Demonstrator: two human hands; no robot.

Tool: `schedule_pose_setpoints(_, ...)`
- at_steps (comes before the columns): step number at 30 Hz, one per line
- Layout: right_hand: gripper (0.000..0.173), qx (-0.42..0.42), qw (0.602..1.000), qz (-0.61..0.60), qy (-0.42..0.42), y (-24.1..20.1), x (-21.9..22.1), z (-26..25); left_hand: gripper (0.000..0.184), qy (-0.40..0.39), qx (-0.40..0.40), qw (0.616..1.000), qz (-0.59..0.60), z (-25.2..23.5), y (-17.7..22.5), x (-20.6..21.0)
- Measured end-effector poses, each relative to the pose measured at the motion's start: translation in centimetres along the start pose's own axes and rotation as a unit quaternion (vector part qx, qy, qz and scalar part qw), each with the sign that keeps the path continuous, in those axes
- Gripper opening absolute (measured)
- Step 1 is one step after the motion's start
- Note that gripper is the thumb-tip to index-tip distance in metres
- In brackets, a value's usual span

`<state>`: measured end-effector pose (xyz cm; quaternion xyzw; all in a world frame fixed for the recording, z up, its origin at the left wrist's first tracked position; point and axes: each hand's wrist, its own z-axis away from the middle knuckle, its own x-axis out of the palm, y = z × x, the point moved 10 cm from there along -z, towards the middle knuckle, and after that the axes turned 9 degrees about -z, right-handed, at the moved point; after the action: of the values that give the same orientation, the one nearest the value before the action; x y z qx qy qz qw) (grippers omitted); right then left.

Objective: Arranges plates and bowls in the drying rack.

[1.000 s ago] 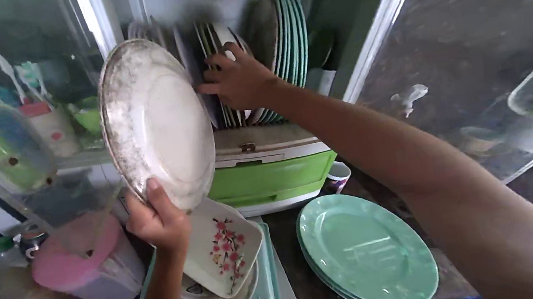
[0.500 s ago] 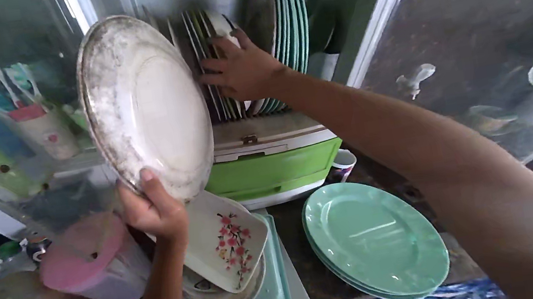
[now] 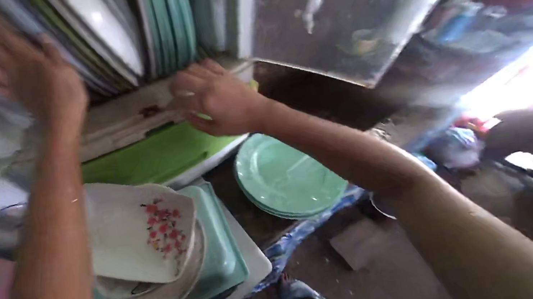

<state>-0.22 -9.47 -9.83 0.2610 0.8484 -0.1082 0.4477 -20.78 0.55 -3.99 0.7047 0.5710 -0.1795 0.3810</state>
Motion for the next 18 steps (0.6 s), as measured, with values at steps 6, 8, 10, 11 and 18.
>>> schedule_pose_setpoints(6,0.052,0.523,0.849,-0.053,-0.052,12.0,1.4,33.3,0.066,-0.045,0.115,0.985,0.119,6.8,4.6,-3.1)
schedule_pose_setpoints(8,0.072,0.681,0.723,-0.101,-0.055,12.9,2.5,41.6,0.051,-0.099,0.254,0.951,0.144,11.4,11.8,-3.6)
schedule_pose_setpoints(10,0.067,0.742,0.651,-0.145,-0.056,11.8,3.7,44.1,0.042,-0.255,0.365,0.883,0.148,17.7,18.4,-0.6)
schedule_pose_setpoints(11,0.066,0.756,0.633,-0.158,-0.060,11.4,4.1,44.2,0.039,-0.343,0.398,0.838,0.145,21.2,20.9,1.6)
schedule_pose_setpoints(18,0.060,0.785,0.598,-0.146,-0.068,11.7,3.3,45.7,0.046,-0.659,0.459,0.596,-0.002,39.3,25.5,10.3)
